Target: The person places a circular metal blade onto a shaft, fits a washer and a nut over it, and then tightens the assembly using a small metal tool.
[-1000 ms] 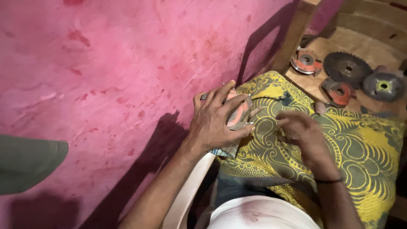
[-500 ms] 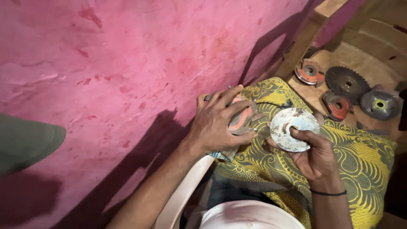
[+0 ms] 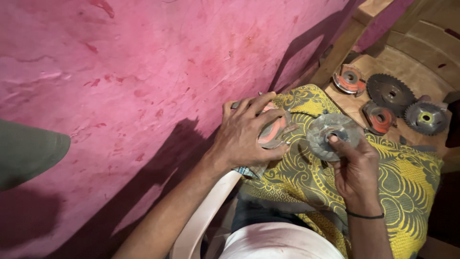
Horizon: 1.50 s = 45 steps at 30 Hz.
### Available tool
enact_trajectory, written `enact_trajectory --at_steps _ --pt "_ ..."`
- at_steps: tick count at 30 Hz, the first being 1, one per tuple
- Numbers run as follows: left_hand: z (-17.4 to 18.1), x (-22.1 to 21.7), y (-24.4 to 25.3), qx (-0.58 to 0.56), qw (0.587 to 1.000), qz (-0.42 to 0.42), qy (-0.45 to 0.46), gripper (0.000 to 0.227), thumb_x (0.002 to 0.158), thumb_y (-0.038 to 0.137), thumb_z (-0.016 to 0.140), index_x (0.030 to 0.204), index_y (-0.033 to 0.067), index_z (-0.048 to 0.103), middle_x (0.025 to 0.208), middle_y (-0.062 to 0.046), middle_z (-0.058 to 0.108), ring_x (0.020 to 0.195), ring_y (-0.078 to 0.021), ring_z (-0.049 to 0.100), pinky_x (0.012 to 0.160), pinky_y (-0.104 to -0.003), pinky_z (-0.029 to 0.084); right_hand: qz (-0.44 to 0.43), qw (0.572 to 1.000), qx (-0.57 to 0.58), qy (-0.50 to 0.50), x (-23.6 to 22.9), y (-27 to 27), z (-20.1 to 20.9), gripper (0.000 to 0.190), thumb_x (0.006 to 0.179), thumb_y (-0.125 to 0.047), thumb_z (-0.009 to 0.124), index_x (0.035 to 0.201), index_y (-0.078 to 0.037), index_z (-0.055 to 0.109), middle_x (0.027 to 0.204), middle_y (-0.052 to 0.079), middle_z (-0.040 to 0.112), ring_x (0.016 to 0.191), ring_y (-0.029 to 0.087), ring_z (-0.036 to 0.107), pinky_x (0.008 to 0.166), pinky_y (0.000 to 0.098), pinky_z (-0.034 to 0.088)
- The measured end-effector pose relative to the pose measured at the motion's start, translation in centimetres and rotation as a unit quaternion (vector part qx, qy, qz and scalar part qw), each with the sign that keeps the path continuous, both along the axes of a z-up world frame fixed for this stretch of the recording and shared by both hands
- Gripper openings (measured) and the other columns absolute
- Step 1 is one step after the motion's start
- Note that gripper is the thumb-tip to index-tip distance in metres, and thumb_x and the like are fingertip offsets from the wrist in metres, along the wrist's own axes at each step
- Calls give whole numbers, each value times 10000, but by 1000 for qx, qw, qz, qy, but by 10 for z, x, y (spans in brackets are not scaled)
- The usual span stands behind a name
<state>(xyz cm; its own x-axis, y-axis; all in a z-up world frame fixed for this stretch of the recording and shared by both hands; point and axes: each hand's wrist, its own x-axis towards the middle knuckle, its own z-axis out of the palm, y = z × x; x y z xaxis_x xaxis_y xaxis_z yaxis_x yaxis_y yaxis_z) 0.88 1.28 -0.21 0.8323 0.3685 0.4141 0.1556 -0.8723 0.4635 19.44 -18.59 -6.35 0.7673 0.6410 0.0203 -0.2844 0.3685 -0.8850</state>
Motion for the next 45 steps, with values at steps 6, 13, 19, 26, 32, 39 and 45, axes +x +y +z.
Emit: enact_trajectory --at_steps 6,13,19,26,32,39,45 --pt "0 0 -1 2 1000 0 2 728 646 603 808 1254 213 719 1523 -83 489 1351 -300 492 1075 -579 300 -50 985 -80 145 -4 8 8 321 962 -104 611 1259 13 576 1104 115 724 910 212 758 748 394 595" --pt "-1 0 0 7 1000 2 10 739 644 602 811 1260 205 716 1516 -89 488 1345 -307 484 1056 -604 289 3 995 21 99 -2 5 -1 462 964 59 647 1384 -20 471 1145 110 685 989 212 738 829 342 618" --pt "0 0 0 0 1000 0 5 733 646 598 808 1250 194 718 1532 -95 482 1352 -304 490 1073 -588 304 24 997 3 74 -7 8 4 553 825 139 662 1323 -60 530 1145 70 671 1060 198 720 898 371 570" --pt "-2 1 1 7 1000 -2 3 746 640 607 816 1245 182 716 1517 -95 484 1335 -307 490 1065 -597 289 -1 992 -6 126 -5 8 3 368 883 42 705 1236 -3 609 1116 103 706 1024 229 725 906 403 566" --pt "-2 0 0 6 1000 -6 -3 728 649 596 817 1246 193 716 1514 -88 491 1340 -298 493 1078 -586 293 2 992 -12 127 -6 8 7 336 914 23 699 1239 -1 617 1117 104 715 1008 218 727 912 386 598" --pt "-2 1 0 6 1000 -3 0 745 647 600 818 1258 187 711 1523 -96 484 1345 -300 489 1066 -588 292 13 995 21 99 -12 11 13 451 927 80 644 1298 -88 453 1155 103 667 1068 213 716 920 394 567" --pt "-3 1 0 7 1000 2 9 742 640 599 813 1252 191 716 1519 -89 491 1339 -301 489 1061 -592 293 22 992 9 123 -9 10 9 393 954 26 658 1327 5 536 1174 128 691 1036 249 729 862 462 583"
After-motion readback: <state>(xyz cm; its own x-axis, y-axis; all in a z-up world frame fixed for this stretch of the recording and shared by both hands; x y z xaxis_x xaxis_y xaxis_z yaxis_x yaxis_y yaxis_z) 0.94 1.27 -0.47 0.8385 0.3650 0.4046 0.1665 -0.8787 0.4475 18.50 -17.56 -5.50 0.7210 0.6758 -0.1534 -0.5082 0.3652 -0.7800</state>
